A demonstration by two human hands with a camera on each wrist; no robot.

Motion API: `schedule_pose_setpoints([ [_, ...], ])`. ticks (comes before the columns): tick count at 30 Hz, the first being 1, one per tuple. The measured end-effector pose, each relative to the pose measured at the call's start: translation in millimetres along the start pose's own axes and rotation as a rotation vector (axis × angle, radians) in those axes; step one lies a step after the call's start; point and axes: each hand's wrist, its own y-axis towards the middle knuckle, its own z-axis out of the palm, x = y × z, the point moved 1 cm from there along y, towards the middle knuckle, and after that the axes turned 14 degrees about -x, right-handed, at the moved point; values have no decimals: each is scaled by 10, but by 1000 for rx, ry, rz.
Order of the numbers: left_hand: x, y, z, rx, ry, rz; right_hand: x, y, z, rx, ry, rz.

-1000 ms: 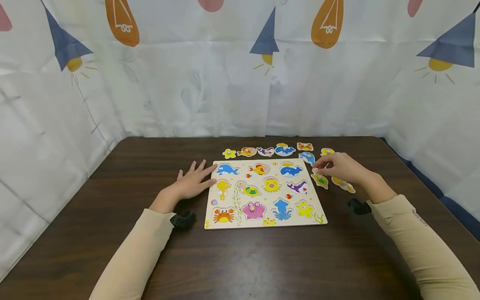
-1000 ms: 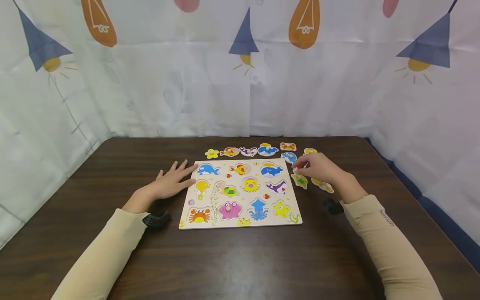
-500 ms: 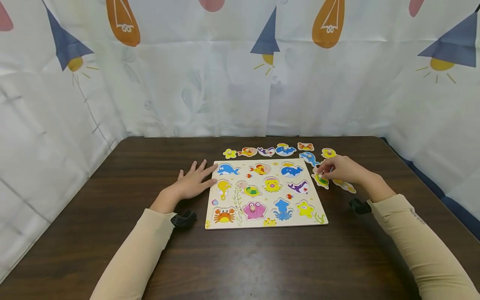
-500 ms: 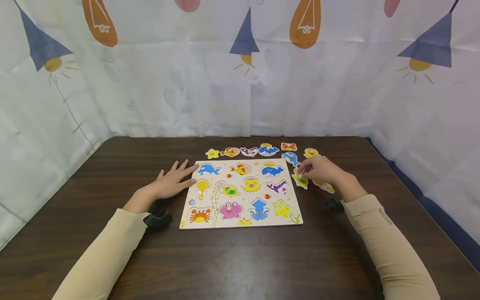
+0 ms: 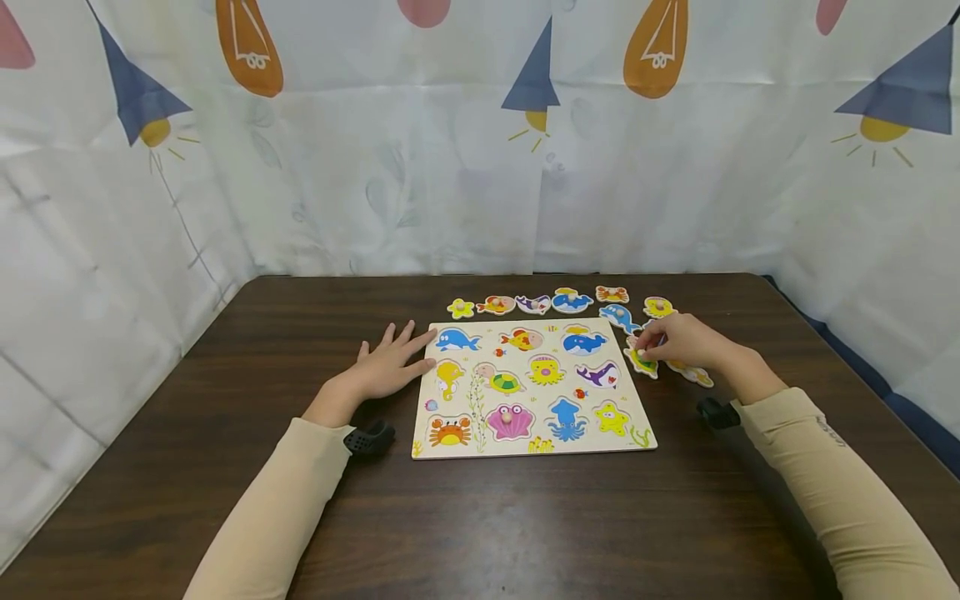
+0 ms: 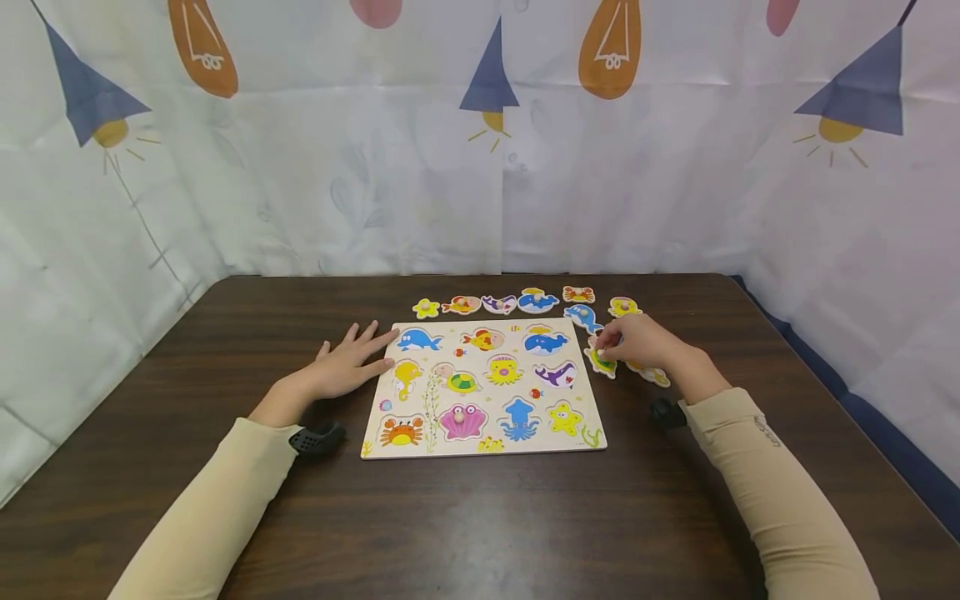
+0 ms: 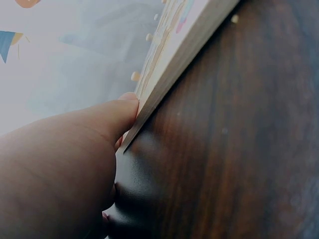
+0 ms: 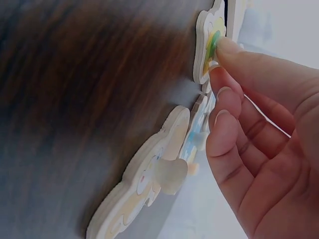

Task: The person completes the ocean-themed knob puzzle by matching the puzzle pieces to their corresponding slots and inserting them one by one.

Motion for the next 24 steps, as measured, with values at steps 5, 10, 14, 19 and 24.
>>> schedule_pose_setpoints([
  [5,-5,-7,0,0,-2,-1,13,-10,-3,-4,-18,4],
  [10,-4,-5,1,-2,-1,-1,48,-26,-36,-9,-28,6],
  [14,-2,-3,3,-3,2,-1,65,-30,-51,-16,-41,-14],
  [19,-2,-4,1,-2,0,-2,94,-39,-74,-21,-52,-14],
  [24,-2,-6,-2,-1,-2,-4,128,-44,-106,-17,-38,-8],
])
